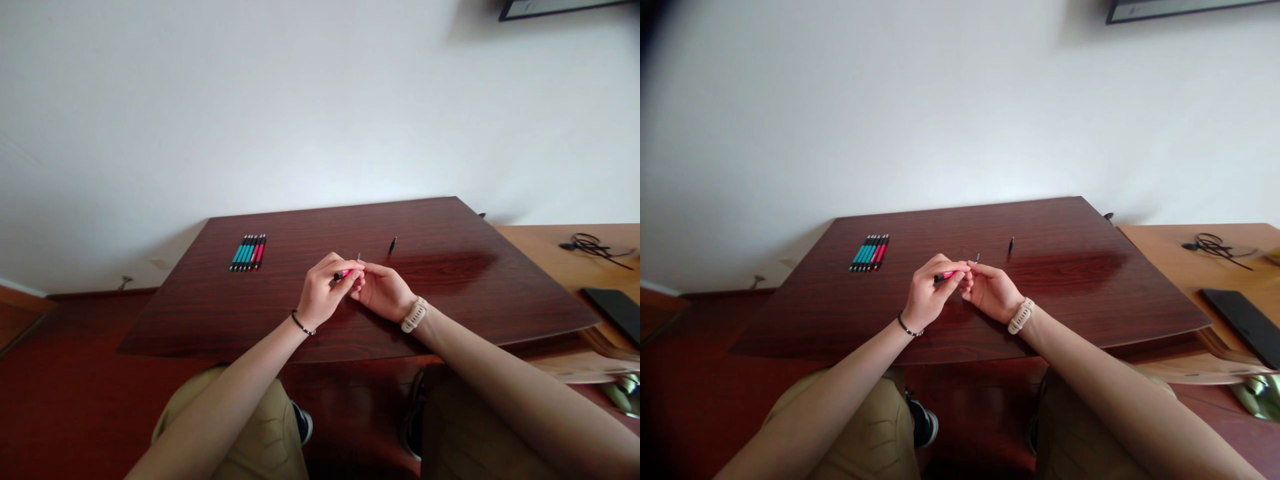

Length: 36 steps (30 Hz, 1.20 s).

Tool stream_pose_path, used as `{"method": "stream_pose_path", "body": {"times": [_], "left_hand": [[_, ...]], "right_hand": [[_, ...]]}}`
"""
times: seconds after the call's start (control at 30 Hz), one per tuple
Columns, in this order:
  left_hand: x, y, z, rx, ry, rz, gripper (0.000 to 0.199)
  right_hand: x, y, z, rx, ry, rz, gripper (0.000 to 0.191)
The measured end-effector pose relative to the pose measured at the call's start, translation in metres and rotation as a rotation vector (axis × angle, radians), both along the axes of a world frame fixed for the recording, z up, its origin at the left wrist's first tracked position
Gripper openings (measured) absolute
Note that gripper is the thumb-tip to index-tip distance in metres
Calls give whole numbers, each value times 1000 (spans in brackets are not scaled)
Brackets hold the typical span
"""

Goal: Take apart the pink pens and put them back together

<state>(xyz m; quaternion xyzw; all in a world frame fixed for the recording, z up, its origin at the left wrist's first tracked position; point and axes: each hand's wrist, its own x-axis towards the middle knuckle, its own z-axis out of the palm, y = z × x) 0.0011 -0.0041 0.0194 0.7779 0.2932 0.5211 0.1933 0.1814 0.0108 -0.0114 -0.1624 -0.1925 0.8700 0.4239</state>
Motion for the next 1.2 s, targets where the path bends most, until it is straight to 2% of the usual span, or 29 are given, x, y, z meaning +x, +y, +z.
{"method": "stream_pose_path", "body": {"times": [0.4,0.63,0.93,1.1,1.2], "left_hand": [[5,-12,11,101,152,85,12],[6,-18,17,164,221,132,12],[2,-13,13,136,239,139,16],[3,-10,10,82,181,123,17],[2,-7,9,-8,110,68,17]], "right_hand": [[-4,-6,3,-5,-60,-15,11],[-5,-8,6,45,-106,-21,11],[-7,-12,9,-36,-7,-3,11],[-7,-11,8,23,-51,-39,13],[-7,-10,8,47,-72,-78,10]]}}
